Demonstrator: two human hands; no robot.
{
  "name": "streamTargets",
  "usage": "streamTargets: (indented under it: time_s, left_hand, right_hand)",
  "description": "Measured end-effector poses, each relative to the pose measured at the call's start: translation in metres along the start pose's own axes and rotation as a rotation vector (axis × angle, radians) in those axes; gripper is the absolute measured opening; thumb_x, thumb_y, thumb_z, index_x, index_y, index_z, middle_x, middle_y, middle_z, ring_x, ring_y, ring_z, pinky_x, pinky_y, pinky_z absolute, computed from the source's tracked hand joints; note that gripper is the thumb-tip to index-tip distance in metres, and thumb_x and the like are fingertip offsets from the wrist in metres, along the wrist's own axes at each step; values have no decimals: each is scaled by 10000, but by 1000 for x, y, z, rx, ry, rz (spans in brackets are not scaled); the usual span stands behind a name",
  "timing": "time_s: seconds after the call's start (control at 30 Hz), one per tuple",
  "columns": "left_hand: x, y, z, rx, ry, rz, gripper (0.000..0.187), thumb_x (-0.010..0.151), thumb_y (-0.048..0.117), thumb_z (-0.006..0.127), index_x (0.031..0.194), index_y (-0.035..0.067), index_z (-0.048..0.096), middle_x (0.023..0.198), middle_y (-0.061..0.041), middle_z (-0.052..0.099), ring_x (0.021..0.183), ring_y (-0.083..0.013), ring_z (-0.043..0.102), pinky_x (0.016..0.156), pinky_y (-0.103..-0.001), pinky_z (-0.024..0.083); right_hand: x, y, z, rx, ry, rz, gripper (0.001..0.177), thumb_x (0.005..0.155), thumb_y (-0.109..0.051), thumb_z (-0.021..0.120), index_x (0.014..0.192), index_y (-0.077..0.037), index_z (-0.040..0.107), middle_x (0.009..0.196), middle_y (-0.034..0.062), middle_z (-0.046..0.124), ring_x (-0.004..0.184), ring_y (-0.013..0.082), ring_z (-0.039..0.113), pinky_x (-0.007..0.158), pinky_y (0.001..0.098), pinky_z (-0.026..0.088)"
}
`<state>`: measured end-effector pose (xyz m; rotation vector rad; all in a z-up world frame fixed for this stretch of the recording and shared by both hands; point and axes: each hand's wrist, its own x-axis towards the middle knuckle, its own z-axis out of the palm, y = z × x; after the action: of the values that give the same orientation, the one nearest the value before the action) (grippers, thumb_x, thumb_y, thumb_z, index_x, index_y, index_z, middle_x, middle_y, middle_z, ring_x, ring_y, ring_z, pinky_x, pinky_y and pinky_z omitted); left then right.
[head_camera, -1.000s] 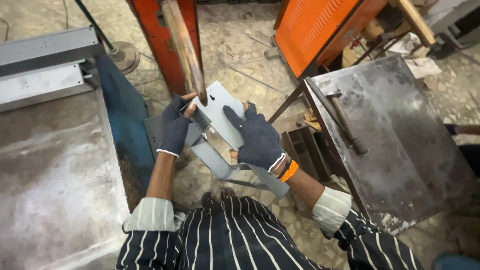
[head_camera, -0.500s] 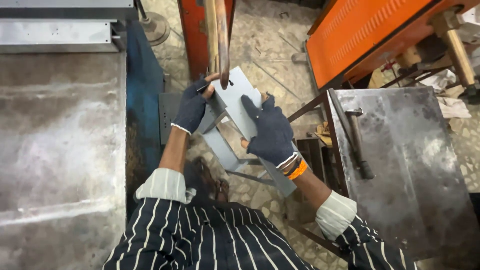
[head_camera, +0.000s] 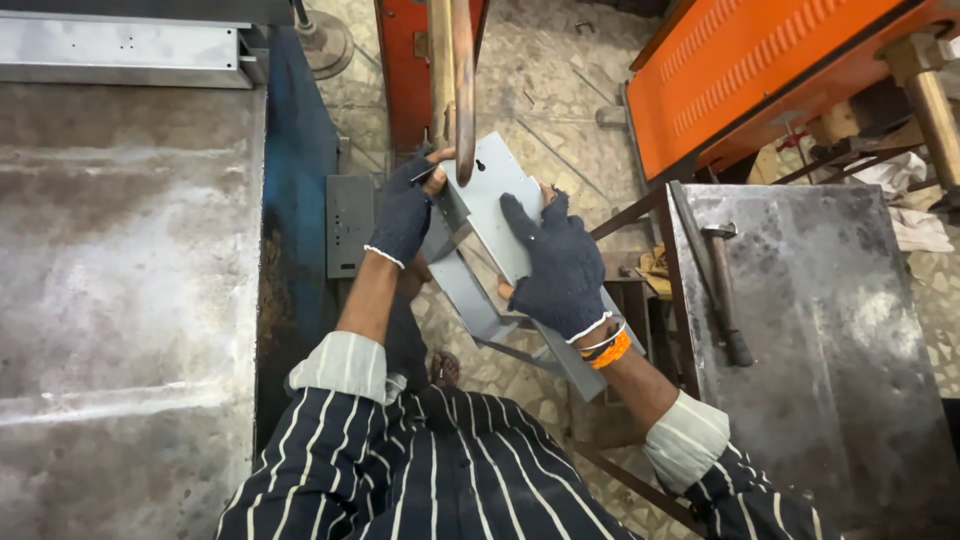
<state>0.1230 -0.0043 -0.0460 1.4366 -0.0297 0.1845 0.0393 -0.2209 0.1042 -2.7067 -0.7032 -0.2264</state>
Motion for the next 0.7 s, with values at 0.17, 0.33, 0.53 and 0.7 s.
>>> streamTargets:
  time_s: [0.17, 0.33, 0.53, 0.7]
  left_hand:
    - [0, -7, -3, -61, -54, 29, 344, 1025, 264, 663, 1301, 65, 706, 1205, -26, 713, 1120, -147, 612, 1014, -309, 467]
    - [-1, -9, -2, -39, -60, 45, 379, 1020, 313, 668, 1298, 57, 705, 1233, -35, 717, 1152, -154, 615, 1033, -319, 469]
    - [-1, -30, -5, 9, -50, 125, 432, 1000, 365, 694, 1295, 50, 701, 1259, -47, 730, 1203, -179, 636, 1062, -326, 465]
    - [1, -23, -3, -45, -35, 97, 468, 987, 413, 705, 1285, 53, 713, 1255, -58, 729, 1187, -179, 637, 1050, -333, 467]
  right_hand:
    - [0, -4, 0, -24, -7, 25, 1041, 456, -286, 883, 1446, -202, 573, 1488, 291, 433, 974, 429, 622, 834, 488, 538]
    - [1, -4, -2, -29, 13, 12, 1020, 463, -272, 891, 1433, -197, 586, 1471, 299, 450, 964, 428, 624, 860, 485, 535]
    - [-1, -3, 1, -26, 8, 15, 1006, 480, -290, 909, 1430, -189, 594, 1462, 315, 443, 950, 432, 622, 856, 482, 529]
    - [-2, -4, 2, -24, 61, -29, 1001, 450, -285, 900, 1398, -152, 610, 1480, 341, 453, 952, 421, 636, 846, 471, 532]
